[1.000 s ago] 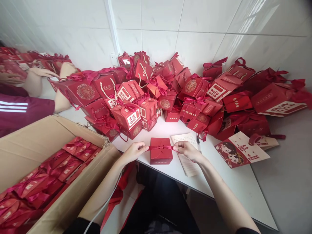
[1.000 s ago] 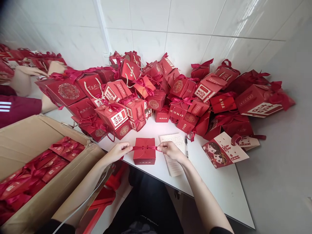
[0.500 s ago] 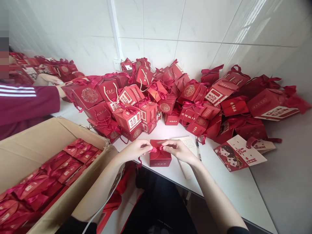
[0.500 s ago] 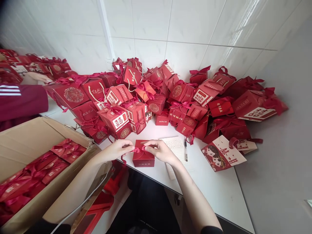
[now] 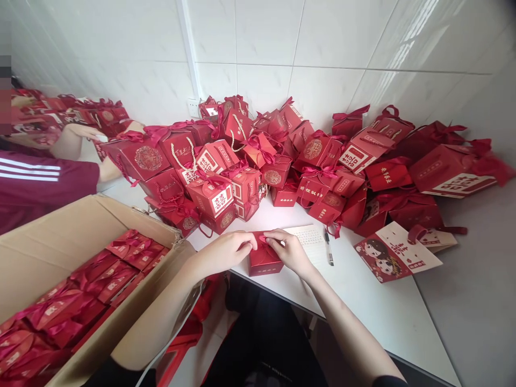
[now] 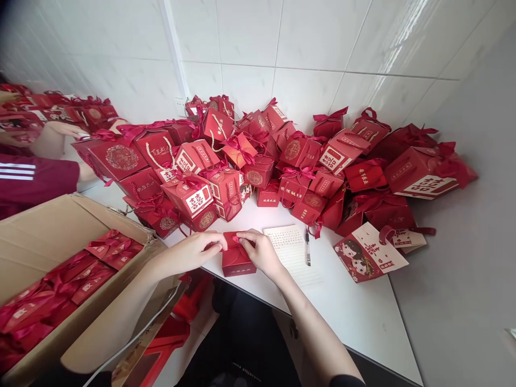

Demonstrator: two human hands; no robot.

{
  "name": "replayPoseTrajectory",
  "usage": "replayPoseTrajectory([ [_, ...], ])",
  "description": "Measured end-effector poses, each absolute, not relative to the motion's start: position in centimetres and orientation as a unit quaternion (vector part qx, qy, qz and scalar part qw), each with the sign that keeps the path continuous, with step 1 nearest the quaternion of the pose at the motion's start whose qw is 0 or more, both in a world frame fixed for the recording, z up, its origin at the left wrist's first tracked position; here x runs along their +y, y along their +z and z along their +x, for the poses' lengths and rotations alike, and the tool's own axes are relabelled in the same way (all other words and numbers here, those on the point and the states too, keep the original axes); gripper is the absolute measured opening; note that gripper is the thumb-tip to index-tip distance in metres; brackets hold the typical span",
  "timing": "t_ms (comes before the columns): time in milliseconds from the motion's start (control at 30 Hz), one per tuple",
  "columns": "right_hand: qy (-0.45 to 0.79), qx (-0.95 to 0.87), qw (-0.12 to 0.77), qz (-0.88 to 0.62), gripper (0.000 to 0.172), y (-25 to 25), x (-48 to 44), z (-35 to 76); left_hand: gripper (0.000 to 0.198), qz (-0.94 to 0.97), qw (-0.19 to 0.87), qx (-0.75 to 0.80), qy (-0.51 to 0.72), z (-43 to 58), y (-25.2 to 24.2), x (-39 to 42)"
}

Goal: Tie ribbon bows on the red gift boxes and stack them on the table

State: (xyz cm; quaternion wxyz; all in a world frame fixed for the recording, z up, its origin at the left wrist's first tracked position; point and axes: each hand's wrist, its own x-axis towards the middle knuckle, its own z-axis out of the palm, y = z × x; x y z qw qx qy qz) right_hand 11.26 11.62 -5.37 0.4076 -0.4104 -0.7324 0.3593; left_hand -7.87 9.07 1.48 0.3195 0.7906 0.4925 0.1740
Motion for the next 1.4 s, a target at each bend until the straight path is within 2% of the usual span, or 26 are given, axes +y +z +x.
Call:
replayPoseTrajectory([
  [67, 0.371, -0.721, 0.409, -0.42, 0.017, -5.5, 11.6, 11.2, 0.019, 0.785, 0.315, 0.51, 0.155, -7.9, 1.3, 8.9],
  [167, 0.402, -0.69, 0.418, -0.434, 0.016, -5.6, 11.5, 11.1, 0.029, 0.772, 0.301, 0.536, 0.161, -8.0, 0.9, 8.9],
  [300, 0.418, -0.672, 0.426, -0.439, 0.017, -5.7, 11.5, 11.1, 0.025, 0.776, 0.236, 0.567, 0.141, -8.1, 0.8, 9.4],
  [500, 0.407, -0.679, 0.418, -0.446, 0.015, -5.4, 11.7, 10.9, 0.018, 0.857, 0.167, 0.469, 0.134, -6.9, 1.7, 10.6],
  [633, 0.417, -0.677, 0.42, -0.438, 0.015, -5.2, 11.7, 11.0, 0.023, 0.885, 0.194, 0.408, 0.114, -5.8, 2.6, 11.7],
  [800, 0.414, -0.673, 0.408, -0.458, 0.008, -5.3, 11.6, 11.1, 0.022, 0.878, 0.309, 0.357, 0.079, -5.1, 3.8, 13.7],
  [967, 0.466, -0.637, 0.432, -0.436, 0.016, -5.7, 11.5, 11.1, 0.021, 0.863, 0.384, 0.311, 0.106, -5.1, 3.0, 15.6],
  [1167, 0.473, -0.609, 0.471, -0.428, 0.03, -6.4, 11.2, 11.1, 0.013, 0.839, 0.352, 0.375, 0.177, -5.8, -0.1, 16.4],
  [1400, 0.453, -0.599, 0.498, -0.433, 0.026, -6.9, 11.0, 10.9, 0.009, 0.82, 0.286, 0.434, 0.242, -6.3, -2.9, 13.9],
])
